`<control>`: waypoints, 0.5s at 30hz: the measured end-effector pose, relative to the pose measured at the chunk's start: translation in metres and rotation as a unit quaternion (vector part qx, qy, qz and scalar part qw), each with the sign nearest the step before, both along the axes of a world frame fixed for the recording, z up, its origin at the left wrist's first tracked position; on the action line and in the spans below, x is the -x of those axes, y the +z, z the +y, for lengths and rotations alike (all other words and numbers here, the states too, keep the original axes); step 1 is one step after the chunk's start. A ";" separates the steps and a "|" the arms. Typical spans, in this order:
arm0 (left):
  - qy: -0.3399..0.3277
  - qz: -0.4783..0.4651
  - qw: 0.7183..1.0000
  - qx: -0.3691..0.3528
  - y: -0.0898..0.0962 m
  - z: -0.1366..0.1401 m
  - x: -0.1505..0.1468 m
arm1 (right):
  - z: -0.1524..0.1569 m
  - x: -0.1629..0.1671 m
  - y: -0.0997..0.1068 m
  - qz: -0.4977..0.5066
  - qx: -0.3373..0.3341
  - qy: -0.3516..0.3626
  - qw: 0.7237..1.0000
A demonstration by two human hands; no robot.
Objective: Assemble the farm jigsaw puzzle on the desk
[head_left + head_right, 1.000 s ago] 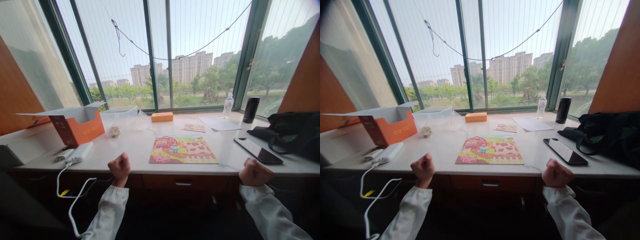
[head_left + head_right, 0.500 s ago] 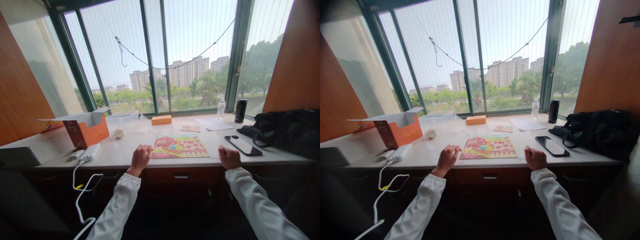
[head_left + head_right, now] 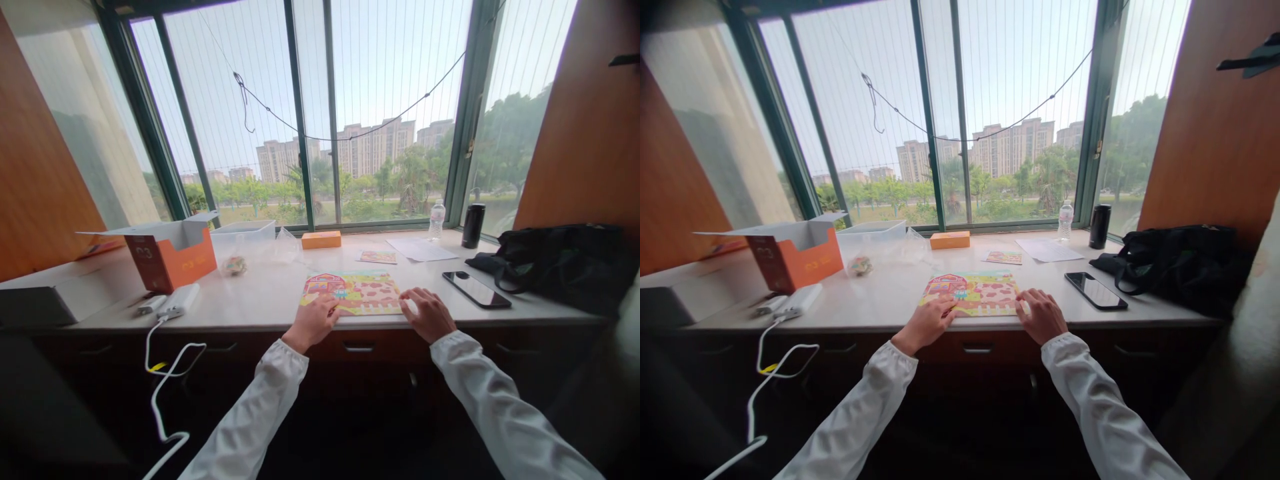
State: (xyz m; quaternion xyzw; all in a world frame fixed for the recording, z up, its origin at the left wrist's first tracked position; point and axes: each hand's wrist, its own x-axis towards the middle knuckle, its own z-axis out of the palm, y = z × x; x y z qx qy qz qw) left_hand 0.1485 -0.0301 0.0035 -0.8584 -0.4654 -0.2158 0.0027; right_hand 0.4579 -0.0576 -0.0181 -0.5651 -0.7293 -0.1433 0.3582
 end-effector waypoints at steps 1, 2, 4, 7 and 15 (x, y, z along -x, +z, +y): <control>0.002 -0.003 1.000 -0.002 0.000 -0.004 0.004 | -0.003 0.009 0.001 -0.001 0.008 0.018 1.000; 0.006 -0.003 1.000 -0.002 0.000 -0.007 0.007 | -0.006 0.017 0.002 -0.001 0.015 0.033 0.999; 0.009 0.003 1.000 0.001 0.002 -0.010 0.013 | -0.007 0.029 0.003 0.001 0.036 0.050 0.998; -0.002 0.020 1.000 0.006 0.008 -0.004 0.019 | 0.001 0.037 0.004 -0.004 0.087 0.037 0.995; 0.005 0.074 0.996 0.045 -0.002 0.034 0.024 | 0.033 0.050 0.001 -0.090 0.253 0.008 0.963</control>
